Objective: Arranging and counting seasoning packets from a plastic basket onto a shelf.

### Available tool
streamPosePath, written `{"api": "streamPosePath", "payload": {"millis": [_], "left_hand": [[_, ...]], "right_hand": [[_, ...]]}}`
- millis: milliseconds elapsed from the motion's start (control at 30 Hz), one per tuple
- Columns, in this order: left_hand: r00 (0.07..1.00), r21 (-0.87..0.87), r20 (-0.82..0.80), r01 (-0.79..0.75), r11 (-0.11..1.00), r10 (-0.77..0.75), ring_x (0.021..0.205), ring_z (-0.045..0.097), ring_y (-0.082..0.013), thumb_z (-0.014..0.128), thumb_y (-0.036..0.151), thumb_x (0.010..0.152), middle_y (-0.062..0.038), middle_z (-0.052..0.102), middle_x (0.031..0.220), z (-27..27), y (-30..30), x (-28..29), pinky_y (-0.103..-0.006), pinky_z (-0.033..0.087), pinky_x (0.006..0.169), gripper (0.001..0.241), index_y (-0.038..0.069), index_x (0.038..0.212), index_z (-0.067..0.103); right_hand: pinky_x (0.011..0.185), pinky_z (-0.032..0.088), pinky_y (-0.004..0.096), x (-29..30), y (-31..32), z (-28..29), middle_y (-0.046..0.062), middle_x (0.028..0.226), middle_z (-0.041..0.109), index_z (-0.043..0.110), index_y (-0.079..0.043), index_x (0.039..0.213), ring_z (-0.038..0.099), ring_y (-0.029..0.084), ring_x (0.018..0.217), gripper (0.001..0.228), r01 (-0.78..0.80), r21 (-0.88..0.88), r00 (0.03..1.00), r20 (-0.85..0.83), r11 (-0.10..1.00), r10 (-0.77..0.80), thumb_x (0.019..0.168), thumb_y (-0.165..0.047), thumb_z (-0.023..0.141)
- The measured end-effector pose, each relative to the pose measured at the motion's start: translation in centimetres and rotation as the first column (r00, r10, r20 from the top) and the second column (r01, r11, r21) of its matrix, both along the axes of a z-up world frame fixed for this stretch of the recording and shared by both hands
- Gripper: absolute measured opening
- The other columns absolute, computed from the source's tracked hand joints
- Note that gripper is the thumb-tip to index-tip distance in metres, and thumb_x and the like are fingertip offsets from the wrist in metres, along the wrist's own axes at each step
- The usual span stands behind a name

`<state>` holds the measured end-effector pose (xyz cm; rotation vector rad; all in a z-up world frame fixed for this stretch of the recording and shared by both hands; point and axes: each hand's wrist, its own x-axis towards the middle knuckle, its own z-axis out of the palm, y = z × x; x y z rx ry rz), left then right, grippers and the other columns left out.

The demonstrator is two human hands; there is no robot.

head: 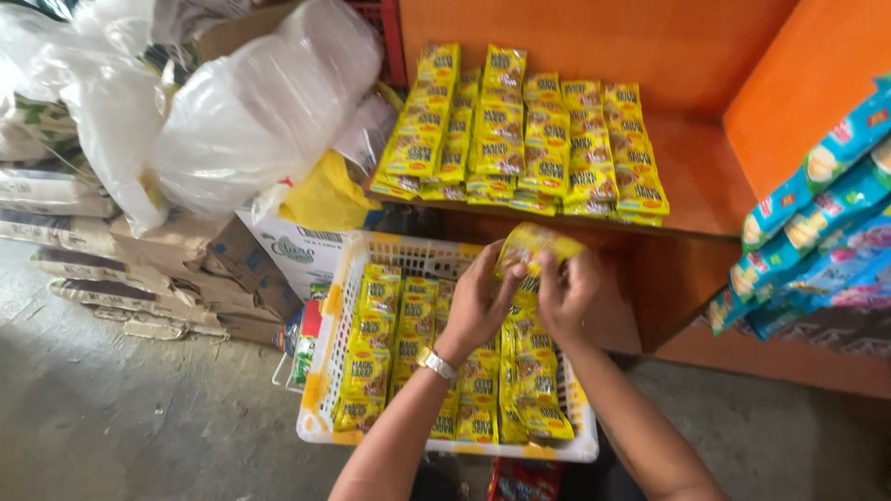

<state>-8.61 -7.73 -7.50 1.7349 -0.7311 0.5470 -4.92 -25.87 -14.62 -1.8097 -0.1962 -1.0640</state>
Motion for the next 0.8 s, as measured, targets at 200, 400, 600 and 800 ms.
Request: {"api": "streamPosePath", "payload": {"millis": [200,400,600,800], "left_hand": [[0.988,-0.374,-0.156,-0.078,0.924,0.02,0.101,0.069,-0.0208,0.065,0.01,0.099,-0.015,0.066,0.119,2.2,0.0,1.1,-0.0345,0.059,0.084,0.043,0.003,0.138,0.048],[0.933,-0.771,-0.176,0.068,0.633,-0.314,0.1,0.07,-0.0134,0.059,0.004,0.104,-0.008,0.066,0.114,0.3,0.3,5.8,-0.0333,0.064,0.087,0.032,-0.002,0.134,0.051],[0.921,-0.741,-0.202,0.078,0.667,-0.332,0.098,0.068,-0.0147,0.062,0.003,0.102,-0.011,0.067,0.112,0.2,-0.7,11.9,-0.0324,0.061,0.089,0.049,-0.006,0.148,0.049],[0.972,-0.613,-0.217,-0.063,0.788,-0.091,0.117,0.062,-0.015,0.066,0.004,0.1,-0.015,0.043,0.154,-0.1,-2.1,14.5,-0.0286,0.053,0.097,0.053,-0.006,0.148,0.045]], "right_hand": [[0.084,0.056,0.028,6.0,2.9,15.1,0.01,0.119,0.065,0.052,0.002,0.137,0.065,0.012,0.1,0.036,-0.219,0.08,0.944,0.27,0.973,0.19,0.109,-0.017,0.066],[0.094,0.058,0.029,18.5,0.3,13.1,0.012,0.139,0.055,0.032,0.003,0.15,0.066,0.018,0.117,0.077,-0.469,0.182,0.879,-0.007,0.864,0.478,0.087,-0.004,0.076],[0.113,0.053,0.035,23.2,-1.1,14.9,0.016,0.144,0.068,0.058,-0.002,0.149,0.066,0.025,0.132,0.058,-0.429,-0.123,0.899,-0.155,0.895,0.409,0.094,-0.009,0.077],[0.113,0.03,0.055,24.5,0.7,16.4,0.019,0.163,0.024,0.045,-0.025,0.151,0.034,0.042,0.141,0.082,-0.221,-0.675,0.851,-0.486,0.704,-0.199,0.084,-0.066,0.066]]}}
